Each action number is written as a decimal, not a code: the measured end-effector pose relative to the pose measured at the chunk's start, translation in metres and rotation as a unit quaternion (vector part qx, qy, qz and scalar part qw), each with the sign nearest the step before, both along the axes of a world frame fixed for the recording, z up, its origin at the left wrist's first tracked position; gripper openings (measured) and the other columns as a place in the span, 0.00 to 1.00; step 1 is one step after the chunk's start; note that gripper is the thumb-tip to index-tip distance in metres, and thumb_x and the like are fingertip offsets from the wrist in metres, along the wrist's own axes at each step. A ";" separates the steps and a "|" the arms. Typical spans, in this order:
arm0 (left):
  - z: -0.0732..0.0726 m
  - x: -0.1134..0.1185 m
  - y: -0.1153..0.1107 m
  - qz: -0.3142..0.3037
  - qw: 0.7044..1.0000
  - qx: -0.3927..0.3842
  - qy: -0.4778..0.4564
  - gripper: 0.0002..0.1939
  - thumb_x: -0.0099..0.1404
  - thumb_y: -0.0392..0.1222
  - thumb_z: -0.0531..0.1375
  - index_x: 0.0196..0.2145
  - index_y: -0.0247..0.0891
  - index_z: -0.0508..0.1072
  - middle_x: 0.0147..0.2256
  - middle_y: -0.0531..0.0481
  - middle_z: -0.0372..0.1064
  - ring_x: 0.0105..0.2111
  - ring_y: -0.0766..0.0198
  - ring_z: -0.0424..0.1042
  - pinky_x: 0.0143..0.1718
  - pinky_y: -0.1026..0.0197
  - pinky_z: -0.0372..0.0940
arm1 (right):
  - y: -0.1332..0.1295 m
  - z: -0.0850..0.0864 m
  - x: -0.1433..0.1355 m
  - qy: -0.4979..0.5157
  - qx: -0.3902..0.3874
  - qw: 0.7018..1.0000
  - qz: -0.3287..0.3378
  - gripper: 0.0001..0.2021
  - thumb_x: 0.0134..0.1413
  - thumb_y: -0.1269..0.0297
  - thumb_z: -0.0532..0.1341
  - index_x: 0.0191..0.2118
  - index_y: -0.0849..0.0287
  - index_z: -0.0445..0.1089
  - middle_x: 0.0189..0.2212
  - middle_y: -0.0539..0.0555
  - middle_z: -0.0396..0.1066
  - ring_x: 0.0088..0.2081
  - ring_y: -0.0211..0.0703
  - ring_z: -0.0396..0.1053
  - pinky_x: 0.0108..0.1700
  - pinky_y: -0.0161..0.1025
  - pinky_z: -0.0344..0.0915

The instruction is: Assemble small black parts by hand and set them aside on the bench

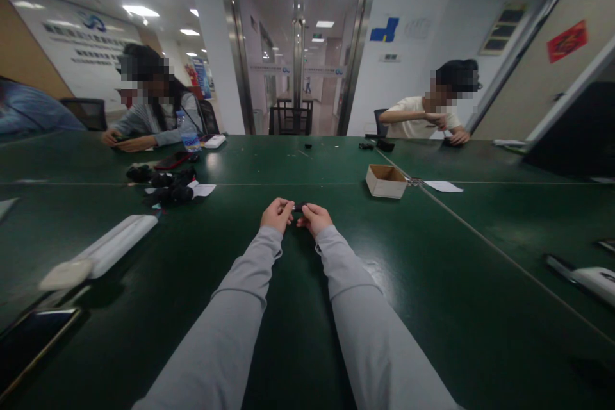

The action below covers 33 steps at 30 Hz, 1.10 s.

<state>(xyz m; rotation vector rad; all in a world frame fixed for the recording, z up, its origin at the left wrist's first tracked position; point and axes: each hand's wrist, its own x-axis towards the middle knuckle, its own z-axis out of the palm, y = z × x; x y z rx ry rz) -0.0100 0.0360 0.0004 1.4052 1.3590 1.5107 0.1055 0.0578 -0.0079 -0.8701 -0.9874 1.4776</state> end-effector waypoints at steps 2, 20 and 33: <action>-0.001 0.000 0.001 -0.002 1.000 0.023 0.003 0.12 0.53 0.48 0.57 0.30 0.36 0.66 0.20 0.55 0.63 0.19 0.70 0.64 0.22 0.68 0.60 | 0.000 0.000 0.000 0.000 0.001 1.000 0.000 0.06 0.47 0.70 0.63 0.27 0.65 0.65 0.14 0.47 0.62 0.14 0.33 0.62 0.16 0.30 0.66; -0.003 -0.002 0.003 0.041 0.999 -0.016 0.030 0.10 0.55 0.44 0.55 0.35 0.39 0.66 0.21 0.55 0.62 0.20 0.70 0.62 0.21 0.69 0.58 | -0.003 0.004 0.000 -0.003 -0.013 1.000 -0.006 0.04 0.47 0.72 0.63 0.27 0.65 0.65 0.14 0.47 0.62 0.14 0.34 0.62 0.16 0.30 0.66; 0.000 -0.001 0.000 0.027 0.999 0.010 0.023 0.08 0.52 0.41 0.56 0.31 0.38 0.68 0.26 0.53 0.65 0.26 0.68 0.65 0.26 0.68 0.59 | -0.001 0.003 0.000 0.014 -0.018 1.000 -0.019 0.05 0.48 0.71 0.62 0.27 0.64 0.65 0.13 0.47 0.62 0.14 0.34 0.62 0.16 0.31 0.66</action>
